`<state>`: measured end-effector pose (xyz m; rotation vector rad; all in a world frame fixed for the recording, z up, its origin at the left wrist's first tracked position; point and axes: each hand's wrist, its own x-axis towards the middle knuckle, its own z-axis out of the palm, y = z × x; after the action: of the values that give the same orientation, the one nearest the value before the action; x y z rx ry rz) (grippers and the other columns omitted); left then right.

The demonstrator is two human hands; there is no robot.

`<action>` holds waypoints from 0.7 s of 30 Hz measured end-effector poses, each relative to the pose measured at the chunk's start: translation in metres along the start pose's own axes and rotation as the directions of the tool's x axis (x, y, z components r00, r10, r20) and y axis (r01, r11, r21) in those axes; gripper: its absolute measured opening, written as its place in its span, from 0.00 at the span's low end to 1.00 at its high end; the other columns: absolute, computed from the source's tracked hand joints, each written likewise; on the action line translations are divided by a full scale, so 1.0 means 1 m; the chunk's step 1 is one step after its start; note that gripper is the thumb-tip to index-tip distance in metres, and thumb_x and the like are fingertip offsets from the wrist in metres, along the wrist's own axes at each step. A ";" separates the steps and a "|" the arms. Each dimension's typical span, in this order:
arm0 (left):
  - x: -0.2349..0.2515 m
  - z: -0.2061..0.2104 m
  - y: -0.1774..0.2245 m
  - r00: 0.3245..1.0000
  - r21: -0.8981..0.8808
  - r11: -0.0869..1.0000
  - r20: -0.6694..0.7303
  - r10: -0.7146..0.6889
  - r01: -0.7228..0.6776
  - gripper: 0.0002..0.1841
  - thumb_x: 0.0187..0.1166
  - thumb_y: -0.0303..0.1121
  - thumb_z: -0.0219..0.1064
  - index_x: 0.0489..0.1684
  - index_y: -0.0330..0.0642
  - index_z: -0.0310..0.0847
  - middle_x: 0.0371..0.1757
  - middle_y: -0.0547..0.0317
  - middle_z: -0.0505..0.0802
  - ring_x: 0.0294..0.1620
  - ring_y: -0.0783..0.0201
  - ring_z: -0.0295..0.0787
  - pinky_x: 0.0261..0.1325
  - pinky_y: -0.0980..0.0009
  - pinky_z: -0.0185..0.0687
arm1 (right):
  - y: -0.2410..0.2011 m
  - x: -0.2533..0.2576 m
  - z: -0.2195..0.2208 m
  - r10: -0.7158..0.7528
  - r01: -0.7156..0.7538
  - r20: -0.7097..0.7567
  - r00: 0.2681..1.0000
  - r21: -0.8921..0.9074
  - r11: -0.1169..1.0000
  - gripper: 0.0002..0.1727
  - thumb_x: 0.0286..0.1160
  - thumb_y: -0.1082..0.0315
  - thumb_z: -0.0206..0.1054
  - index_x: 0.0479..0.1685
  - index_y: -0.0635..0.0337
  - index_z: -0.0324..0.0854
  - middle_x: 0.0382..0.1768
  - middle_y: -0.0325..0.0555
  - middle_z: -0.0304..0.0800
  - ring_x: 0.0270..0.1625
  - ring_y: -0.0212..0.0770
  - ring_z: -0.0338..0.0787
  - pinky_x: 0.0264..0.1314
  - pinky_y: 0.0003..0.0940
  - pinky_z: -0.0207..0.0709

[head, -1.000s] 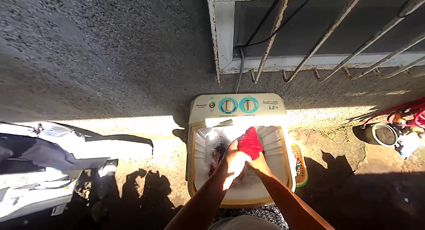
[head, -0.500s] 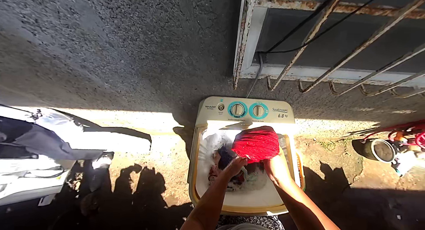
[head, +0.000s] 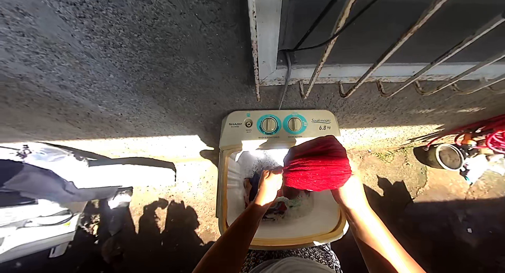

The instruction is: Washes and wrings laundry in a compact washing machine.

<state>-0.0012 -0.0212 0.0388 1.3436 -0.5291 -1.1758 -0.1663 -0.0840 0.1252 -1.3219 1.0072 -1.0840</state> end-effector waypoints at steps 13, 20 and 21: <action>0.009 0.035 0.163 0.843 -0.099 0.932 0.400 0.359 -0.350 0.22 0.80 0.29 0.51 0.08 0.59 0.71 0.12 0.80 0.74 0.15 0.83 0.67 0.22 0.82 0.65 | -0.066 0.000 -0.028 -0.351 0.399 0.197 0.915 -0.325 0.858 0.17 0.69 0.63 0.72 0.57 0.55 0.86 0.57 0.27 0.89 0.64 0.20 0.83 0.69 0.22 0.79; 0.006 0.070 0.211 0.717 0.057 0.865 0.588 0.375 -0.499 0.22 0.81 0.32 0.53 0.08 0.54 0.62 0.09 0.75 0.66 0.11 0.78 0.59 0.17 0.77 0.54 | -0.099 0.010 -0.036 -0.130 0.296 0.358 0.925 -0.460 0.837 0.45 0.61 0.63 0.73 0.86 0.52 0.60 0.54 0.32 0.89 0.53 0.21 0.89 0.56 0.22 0.86; 0.002 0.076 0.218 0.687 0.082 0.835 0.615 0.387 -0.544 0.22 0.81 0.31 0.53 0.08 0.53 0.62 0.09 0.75 0.66 0.11 0.78 0.59 0.17 0.78 0.54 | -0.101 0.013 -0.033 -0.084 0.273 0.395 0.915 -0.451 0.850 0.51 0.61 0.63 0.73 0.92 0.50 0.53 0.55 0.32 0.89 0.53 0.21 0.89 0.56 0.23 0.87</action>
<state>0.0081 -0.0981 0.2561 0.9383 -1.4359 -1.0816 -0.1984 -0.1004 0.2257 -1.9947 0.9219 -0.6850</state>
